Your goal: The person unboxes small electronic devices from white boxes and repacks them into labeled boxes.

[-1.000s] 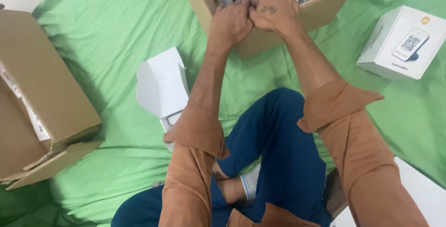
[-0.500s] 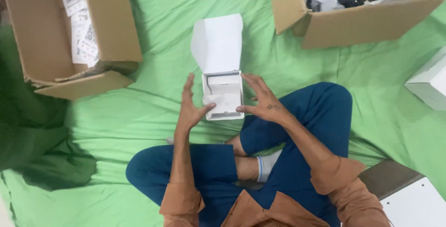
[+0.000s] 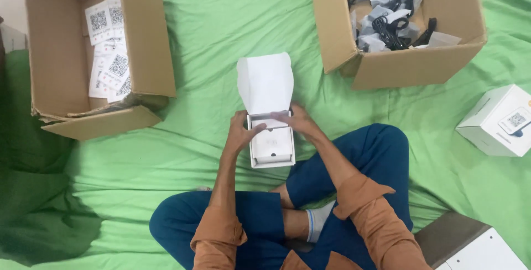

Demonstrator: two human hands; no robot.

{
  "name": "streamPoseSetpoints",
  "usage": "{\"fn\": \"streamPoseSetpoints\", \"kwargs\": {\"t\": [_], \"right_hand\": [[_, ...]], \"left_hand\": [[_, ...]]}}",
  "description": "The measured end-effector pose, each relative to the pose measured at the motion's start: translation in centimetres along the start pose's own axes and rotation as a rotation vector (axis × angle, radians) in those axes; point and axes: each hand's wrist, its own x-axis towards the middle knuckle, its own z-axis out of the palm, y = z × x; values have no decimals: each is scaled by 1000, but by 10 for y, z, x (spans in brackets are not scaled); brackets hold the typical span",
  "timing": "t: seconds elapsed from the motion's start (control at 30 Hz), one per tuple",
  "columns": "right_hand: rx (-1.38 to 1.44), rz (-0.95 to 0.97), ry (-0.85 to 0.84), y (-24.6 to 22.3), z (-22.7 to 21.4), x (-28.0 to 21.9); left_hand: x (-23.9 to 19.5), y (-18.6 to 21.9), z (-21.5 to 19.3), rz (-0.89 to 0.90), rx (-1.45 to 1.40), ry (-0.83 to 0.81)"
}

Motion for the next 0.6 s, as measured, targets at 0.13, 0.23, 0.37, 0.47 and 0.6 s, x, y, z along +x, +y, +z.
{"fn": "streamPoseSetpoints", "kwargs": {"t": [0.13,0.23,0.37,0.47,0.6], "right_hand": [[1251,234,-172,36,8,34],[1078,281,-181,0,-17,23],[843,-175,-233,2,-43,11],[603,-113,-165,-10,-67,-15],[306,-458,-144,-7,-76,-54]], "left_hand": [[23,-36,8,-285,-824,-98],[20,8,-30,-317,-802,-111],[11,47,-61,-137,-1011,-149],[-13,37,-68,-10,-820,-154],[-60,39,-76,230,-556,-154]]}}
